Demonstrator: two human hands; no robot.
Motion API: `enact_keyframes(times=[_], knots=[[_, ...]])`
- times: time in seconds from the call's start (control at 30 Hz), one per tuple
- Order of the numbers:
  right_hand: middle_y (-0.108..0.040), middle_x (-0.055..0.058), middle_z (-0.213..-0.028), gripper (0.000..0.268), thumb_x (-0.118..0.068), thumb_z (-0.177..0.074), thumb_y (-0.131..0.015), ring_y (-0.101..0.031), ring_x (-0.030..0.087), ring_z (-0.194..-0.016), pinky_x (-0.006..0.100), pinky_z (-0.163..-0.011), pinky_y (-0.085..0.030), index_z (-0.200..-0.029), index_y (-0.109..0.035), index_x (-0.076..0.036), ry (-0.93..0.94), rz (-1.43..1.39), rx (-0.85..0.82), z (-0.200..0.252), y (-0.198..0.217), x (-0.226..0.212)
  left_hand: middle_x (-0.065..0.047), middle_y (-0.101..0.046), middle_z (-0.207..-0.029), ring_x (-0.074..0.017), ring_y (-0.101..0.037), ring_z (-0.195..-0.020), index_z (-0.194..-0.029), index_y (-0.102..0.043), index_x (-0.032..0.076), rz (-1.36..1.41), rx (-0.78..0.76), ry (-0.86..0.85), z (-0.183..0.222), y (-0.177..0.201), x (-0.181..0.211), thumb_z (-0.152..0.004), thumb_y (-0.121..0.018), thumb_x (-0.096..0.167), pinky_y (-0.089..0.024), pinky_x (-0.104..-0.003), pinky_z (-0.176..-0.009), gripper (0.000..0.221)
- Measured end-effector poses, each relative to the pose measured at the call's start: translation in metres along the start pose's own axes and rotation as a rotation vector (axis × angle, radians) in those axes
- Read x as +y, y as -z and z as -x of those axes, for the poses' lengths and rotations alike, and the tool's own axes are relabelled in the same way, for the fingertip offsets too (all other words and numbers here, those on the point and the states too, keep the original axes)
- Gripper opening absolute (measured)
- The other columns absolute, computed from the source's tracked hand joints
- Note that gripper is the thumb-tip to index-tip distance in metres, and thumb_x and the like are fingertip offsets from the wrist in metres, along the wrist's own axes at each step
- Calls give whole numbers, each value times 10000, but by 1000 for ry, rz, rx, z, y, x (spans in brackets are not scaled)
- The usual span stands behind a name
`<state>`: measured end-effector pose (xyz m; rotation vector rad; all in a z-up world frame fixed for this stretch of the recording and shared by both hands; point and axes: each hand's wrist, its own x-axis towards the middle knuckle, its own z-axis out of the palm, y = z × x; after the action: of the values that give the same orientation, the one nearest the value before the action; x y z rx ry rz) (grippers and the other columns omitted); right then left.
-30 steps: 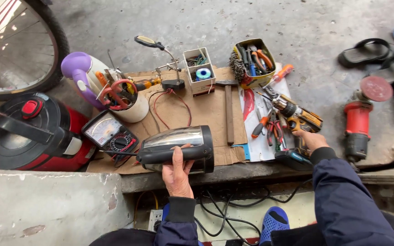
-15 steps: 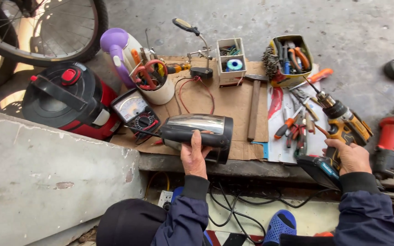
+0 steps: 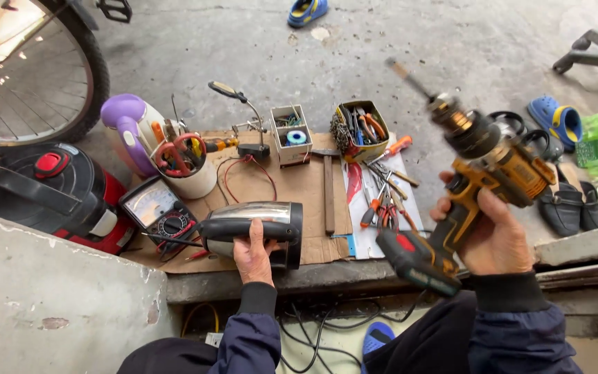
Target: Reassembling and modifying a kettle handle using a power drill and an angle grinder.
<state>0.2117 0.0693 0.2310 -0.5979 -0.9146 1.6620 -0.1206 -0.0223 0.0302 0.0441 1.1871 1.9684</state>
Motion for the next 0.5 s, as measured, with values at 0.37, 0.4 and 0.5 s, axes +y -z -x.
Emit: enact_keyframes(times=[0.37, 0.4, 0.5], knots=[[-773, 210, -1231, 441, -154, -980, -749, -688, 253, -780, 356, -685, -588, -1391, -661, -22, -176, 255, 46, -35, -23, 63, -147, -814, -1156, -212, -739, -916, -1240, -716, -55, -58, -38, 14, 6, -2, 10, -1020, -722, 330, -619, -311, -774, 443], [-774, 197, -1206, 449, -160, -994, -731, -690, 241, -776, 337, -674, -584, -1412, -665, -7, -164, 316, 26, -38, -26, 64, -142, -825, -1125, -202, -758, -880, -1235, -717, -62, -56, -58, 3, 5, -2, 8, -1023, -724, 322, -641, -303, -743, 439], [-792, 147, -1167, 461, -182, -985, -766, -714, 197, -736, 301, -621, -606, -1429, -694, -82, -195, 338, 45, -44, -28, 70, -116, -808, -1127, -184, -712, -973, -1238, -747, -14, -84, -16, 56, 5, -3, 13, -966, -768, 373, -591, -316, -859, 474]])
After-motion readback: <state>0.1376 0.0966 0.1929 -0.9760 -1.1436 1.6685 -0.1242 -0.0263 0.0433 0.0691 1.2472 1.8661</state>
